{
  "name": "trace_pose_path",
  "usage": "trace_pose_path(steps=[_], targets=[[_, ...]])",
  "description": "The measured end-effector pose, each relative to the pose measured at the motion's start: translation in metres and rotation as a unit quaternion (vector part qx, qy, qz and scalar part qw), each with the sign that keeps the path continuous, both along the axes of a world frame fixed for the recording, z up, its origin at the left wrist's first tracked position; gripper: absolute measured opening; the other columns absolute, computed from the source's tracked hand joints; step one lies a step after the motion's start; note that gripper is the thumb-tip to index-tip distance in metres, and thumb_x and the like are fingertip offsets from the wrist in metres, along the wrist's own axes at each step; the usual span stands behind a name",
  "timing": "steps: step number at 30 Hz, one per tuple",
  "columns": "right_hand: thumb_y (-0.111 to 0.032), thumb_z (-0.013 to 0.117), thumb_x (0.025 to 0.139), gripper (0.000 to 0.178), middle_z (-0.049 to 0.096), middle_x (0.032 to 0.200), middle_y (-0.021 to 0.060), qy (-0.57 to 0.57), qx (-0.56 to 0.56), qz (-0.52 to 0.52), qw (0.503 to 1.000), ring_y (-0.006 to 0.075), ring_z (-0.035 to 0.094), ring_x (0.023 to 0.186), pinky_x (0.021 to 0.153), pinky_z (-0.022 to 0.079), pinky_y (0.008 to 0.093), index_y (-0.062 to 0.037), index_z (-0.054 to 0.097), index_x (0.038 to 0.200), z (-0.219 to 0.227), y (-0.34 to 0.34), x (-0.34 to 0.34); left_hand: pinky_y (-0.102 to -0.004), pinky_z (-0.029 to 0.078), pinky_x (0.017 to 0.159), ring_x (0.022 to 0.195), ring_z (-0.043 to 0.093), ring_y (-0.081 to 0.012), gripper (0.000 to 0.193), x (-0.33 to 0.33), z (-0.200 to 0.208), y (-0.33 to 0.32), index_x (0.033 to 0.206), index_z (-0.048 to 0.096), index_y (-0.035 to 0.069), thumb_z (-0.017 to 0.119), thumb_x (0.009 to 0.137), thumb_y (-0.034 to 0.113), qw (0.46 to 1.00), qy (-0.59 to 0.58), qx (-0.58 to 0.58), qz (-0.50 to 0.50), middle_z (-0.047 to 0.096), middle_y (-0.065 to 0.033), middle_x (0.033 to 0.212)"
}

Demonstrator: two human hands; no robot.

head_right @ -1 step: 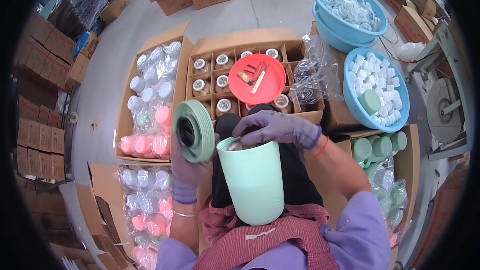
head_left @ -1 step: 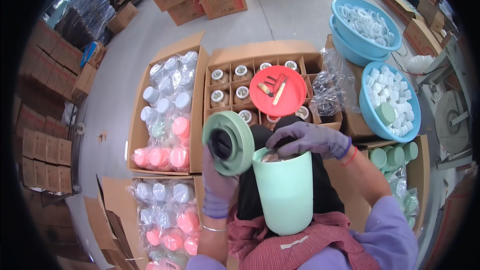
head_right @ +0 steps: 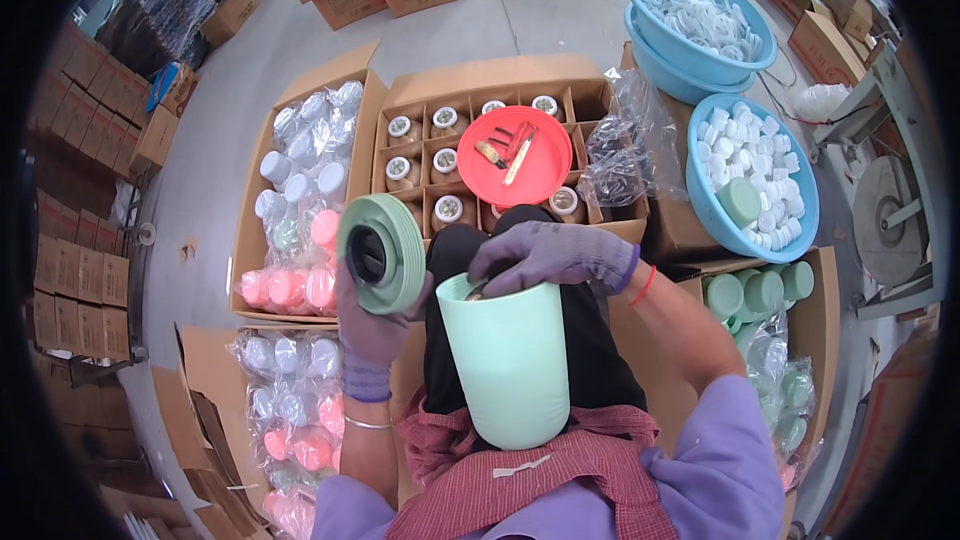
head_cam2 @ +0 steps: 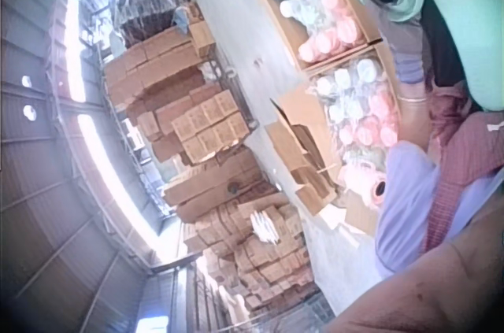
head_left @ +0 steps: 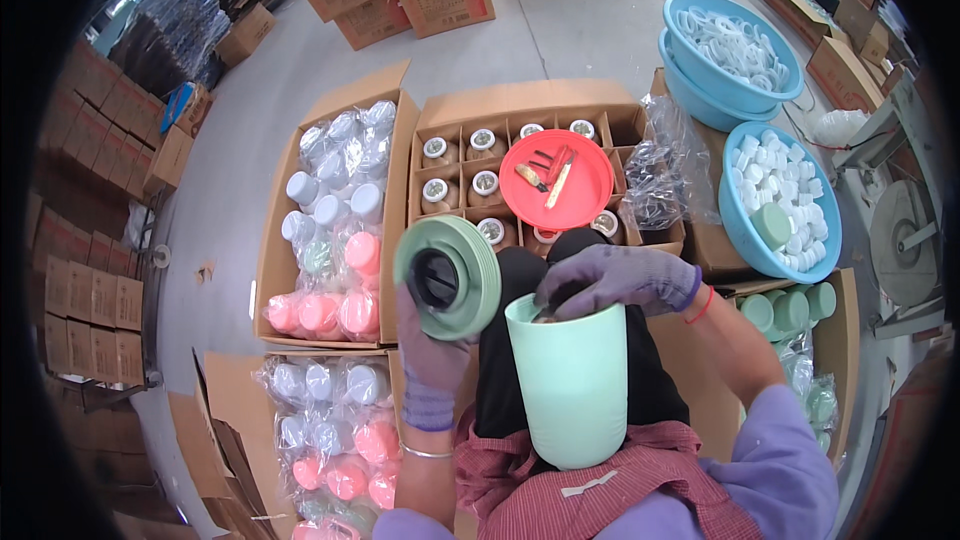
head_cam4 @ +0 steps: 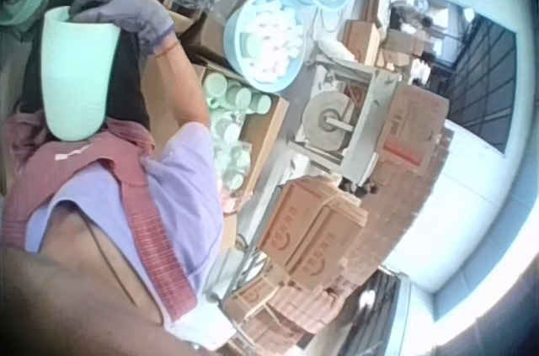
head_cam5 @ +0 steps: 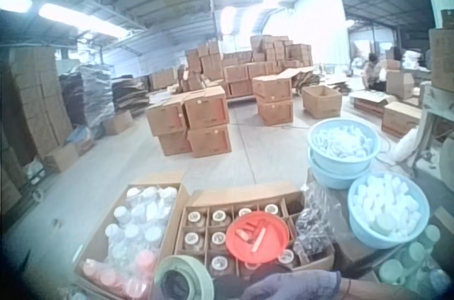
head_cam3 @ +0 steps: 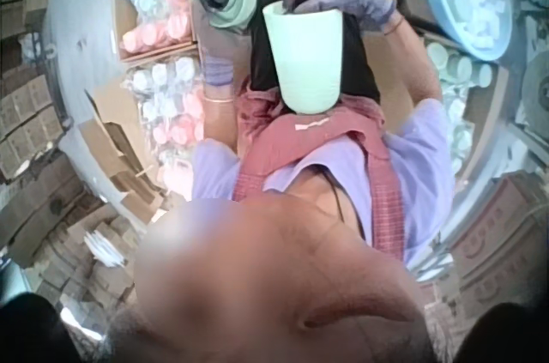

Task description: The person assembles thermos bottles by inserting the inner stainless steel liner into the outer shell, placing a black rubber seal, and screwing on the lid. They then wrap each completed unit in a clear plastic bag and place it into a cardboard box.

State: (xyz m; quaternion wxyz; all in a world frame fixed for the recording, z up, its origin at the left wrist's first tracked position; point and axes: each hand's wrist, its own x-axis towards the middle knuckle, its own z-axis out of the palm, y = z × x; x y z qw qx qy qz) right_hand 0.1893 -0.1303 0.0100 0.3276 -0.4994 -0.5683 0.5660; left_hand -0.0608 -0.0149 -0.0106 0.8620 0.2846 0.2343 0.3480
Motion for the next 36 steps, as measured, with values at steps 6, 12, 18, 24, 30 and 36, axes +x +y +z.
trace_pose_path(steps=[6, 12, 18, 24, 30, 36], targets=[[-0.042, 0.063, 0.095, 0.041, 0.067, 0.080, 0.0158, -0.218, 0.031, -0.131, 0.967, 0.0267, 0.067, 0.079, 0.075, 0.052, 0.0357, -0.0017, 0.067, 0.092, 0.012, 0.002, -0.019, -0.0232, 0.051, 0.068, 0.082, 0.062, -0.0050, 0.030, 0.024, -0.002, 0.011, 0.112, 0.065, 0.005, 0.068, 0.097, 0.030, 0.940, 0.215, 0.250, 0.087, 0.065, -0.0022, 0.091], [-0.011, 0.048, 0.104, 0.026, 0.061, 0.116, 0.0044, 0.145, 0.152, -0.418, 0.884, 0.0128, 0.057, 0.110, 0.099, 0.046, 0.0278, 0.0007, 0.059, 0.125, -0.023, -0.034, -0.015, -0.0360, 0.049, 0.093, 0.108, 0.062, -0.0270, 0.049, 0.038, 0.023, 0.019, 0.121, 0.064, 0.000, 0.062, 0.095, 0.042, 0.785, 0.158, 0.547, -0.245, 0.064, -0.0150, 0.113], [-0.027, 0.032, 0.110, 0.042, 0.063, 0.118, 0.0088, 0.128, 0.149, -0.294, 0.936, 0.0176, 0.058, 0.116, 0.105, 0.043, 0.0334, 0.0012, 0.062, 0.120, -0.032, -0.028, -0.029, -0.0370, 0.051, 0.090, 0.100, 0.066, -0.0321, 0.036, 0.039, 0.016, 0.003, 0.116, 0.065, 0.000, 0.057, 0.098, 0.030, 0.776, 0.170, 0.570, -0.208, 0.067, -0.0175, 0.108], [-0.026, 0.032, 0.109, 0.043, 0.066, 0.113, 0.0081, 0.097, 0.121, -0.264, 0.952, 0.0151, 0.061, 0.109, 0.101, 0.046, 0.0312, 0.0027, 0.064, 0.114, -0.016, -0.017, -0.018, -0.0382, 0.052, 0.090, 0.103, 0.067, -0.0335, 0.031, 0.039, 0.022, -0.006, 0.117, 0.065, 0.000, 0.055, 0.100, 0.023, 0.791, 0.213, 0.552, -0.158, 0.069, -0.0184, 0.109], [-0.015, 0.034, 0.105, 0.035, 0.066, 0.107, 0.0138, -0.015, 0.236, -0.222, 0.946, 0.0232, 0.064, 0.104, 0.097, 0.048, 0.0335, 0.0039, 0.063, 0.112, -0.018, -0.010, -0.015, -0.0381, 0.050, 0.095, 0.107, 0.066, -0.0323, 0.039, 0.041, 0.006, 0.020, 0.119, 0.066, -0.001, 0.051, 0.103, 0.031, 0.766, 0.123, 0.604, -0.185, 0.069, -0.0184, 0.111], [-0.022, 0.032, 0.109, 0.042, 0.066, 0.118, 0.0118, 0.115, 0.178, -0.173, 0.962, 0.0191, 0.060, 0.112, 0.103, 0.044, 0.0349, 0.0030, 0.063, 0.120, -0.036, -0.028, -0.014, -0.0424, 0.051, 0.096, 0.108, 0.063, -0.0391, 0.033, 0.030, 0.020, -0.024, 0.121, 0.063, -0.001, 0.057, 0.096, 0.020, 0.683, 0.198, 0.691, -0.128, 0.065, -0.0228, 0.116]])
